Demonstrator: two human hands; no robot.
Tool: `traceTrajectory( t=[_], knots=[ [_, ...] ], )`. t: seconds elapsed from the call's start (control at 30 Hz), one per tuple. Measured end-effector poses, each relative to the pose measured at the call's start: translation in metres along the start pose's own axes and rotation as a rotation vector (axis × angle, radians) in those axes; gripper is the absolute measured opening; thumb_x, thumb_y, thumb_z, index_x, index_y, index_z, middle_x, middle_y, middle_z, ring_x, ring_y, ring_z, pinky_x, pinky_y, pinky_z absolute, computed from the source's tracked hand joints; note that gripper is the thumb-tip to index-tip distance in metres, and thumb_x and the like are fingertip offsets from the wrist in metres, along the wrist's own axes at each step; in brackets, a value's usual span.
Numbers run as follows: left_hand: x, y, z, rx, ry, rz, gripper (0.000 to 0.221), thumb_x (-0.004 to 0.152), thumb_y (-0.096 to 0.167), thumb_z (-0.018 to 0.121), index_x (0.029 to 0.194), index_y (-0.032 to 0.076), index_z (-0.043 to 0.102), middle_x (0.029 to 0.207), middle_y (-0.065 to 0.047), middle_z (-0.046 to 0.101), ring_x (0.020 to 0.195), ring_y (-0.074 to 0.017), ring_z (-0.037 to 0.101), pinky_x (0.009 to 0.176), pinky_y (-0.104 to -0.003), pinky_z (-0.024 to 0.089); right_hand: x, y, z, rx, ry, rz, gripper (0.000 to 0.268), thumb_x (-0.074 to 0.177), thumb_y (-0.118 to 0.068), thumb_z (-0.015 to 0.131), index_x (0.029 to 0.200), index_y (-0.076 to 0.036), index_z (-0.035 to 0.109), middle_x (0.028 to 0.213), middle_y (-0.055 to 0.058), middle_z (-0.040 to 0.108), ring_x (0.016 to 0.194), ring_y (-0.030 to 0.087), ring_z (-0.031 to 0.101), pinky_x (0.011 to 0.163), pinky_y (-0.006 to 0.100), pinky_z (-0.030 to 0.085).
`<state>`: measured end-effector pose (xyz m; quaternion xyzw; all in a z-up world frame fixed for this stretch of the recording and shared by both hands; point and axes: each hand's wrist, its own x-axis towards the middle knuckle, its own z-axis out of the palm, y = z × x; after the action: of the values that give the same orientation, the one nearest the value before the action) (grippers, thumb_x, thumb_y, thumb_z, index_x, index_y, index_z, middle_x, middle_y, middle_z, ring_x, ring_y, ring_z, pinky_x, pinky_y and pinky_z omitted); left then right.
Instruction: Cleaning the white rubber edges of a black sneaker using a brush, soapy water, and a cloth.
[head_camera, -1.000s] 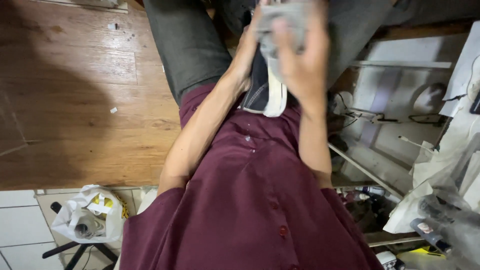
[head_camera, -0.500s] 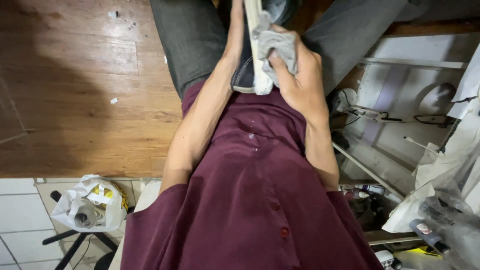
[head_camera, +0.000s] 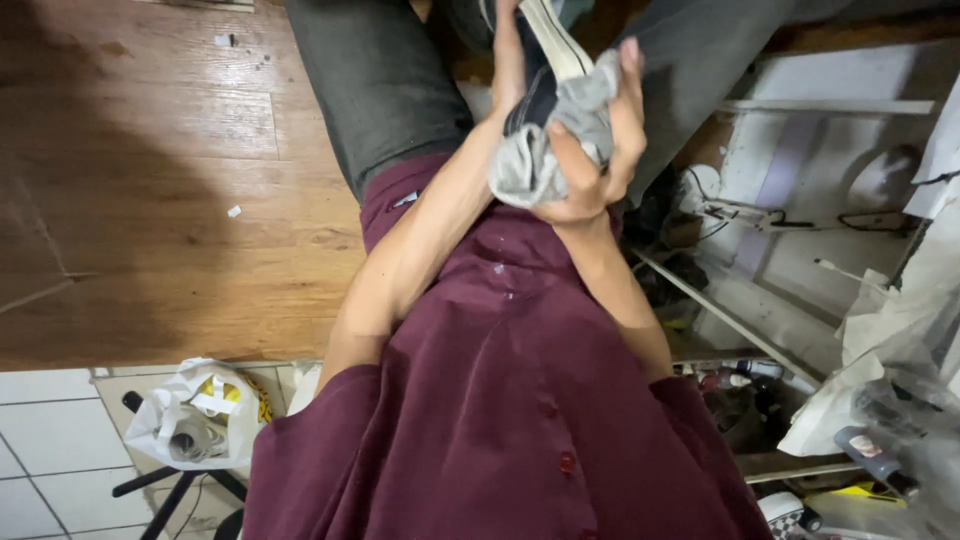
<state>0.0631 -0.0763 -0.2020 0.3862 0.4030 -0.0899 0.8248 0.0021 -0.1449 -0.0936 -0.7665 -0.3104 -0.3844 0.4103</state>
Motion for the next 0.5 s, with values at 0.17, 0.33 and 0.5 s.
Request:
traceTrajectory(
  t=[0.17,0.33,0.5],
  knots=[
    [-0.017,0.006,0.015,-0.073,0.018,0.007,0.068,0.069,0.059,0.044,0.114,0.01,0.058,0.118,-0.01,0.059,0.11,-0.0214,0.054,0.096,-0.033,0.04,0.042,-0.017,-0.012,-0.222,-0.058,0.161,0.015,0.078,-0.015,0.071,0.083,-0.003,0.063,0.1,0.017,0.056,0.088,0.033,0.067,0.066,0.04,0.057],
    [-0.039,0.01,0.002,-0.16,0.069,0.02,0.059,0.071,0.055,0.045,0.106,0.011,0.062,0.109,-0.009,0.063,0.102,-0.0206,0.057,0.093,-0.032,0.041,0.052,-0.022,-0.02,-0.213,-0.085,0.358,0.02,0.074,0.005,0.069,0.084,-0.003,0.054,0.08,0.01,0.059,0.065,0.022,0.06,0.053,0.033,0.046],
    [-0.091,0.059,0.029,-0.16,0.249,0.01,0.084,0.051,0.057,0.054,0.114,0.001,0.055,0.108,-0.014,0.062,0.096,-0.0211,0.058,0.086,-0.032,0.043,0.063,-0.018,-0.031,-0.148,-0.172,0.583,0.025,0.077,0.007,0.065,0.09,-0.006,0.048,0.067,0.005,0.055,0.057,0.018,0.054,0.052,0.033,0.039]
  ],
)
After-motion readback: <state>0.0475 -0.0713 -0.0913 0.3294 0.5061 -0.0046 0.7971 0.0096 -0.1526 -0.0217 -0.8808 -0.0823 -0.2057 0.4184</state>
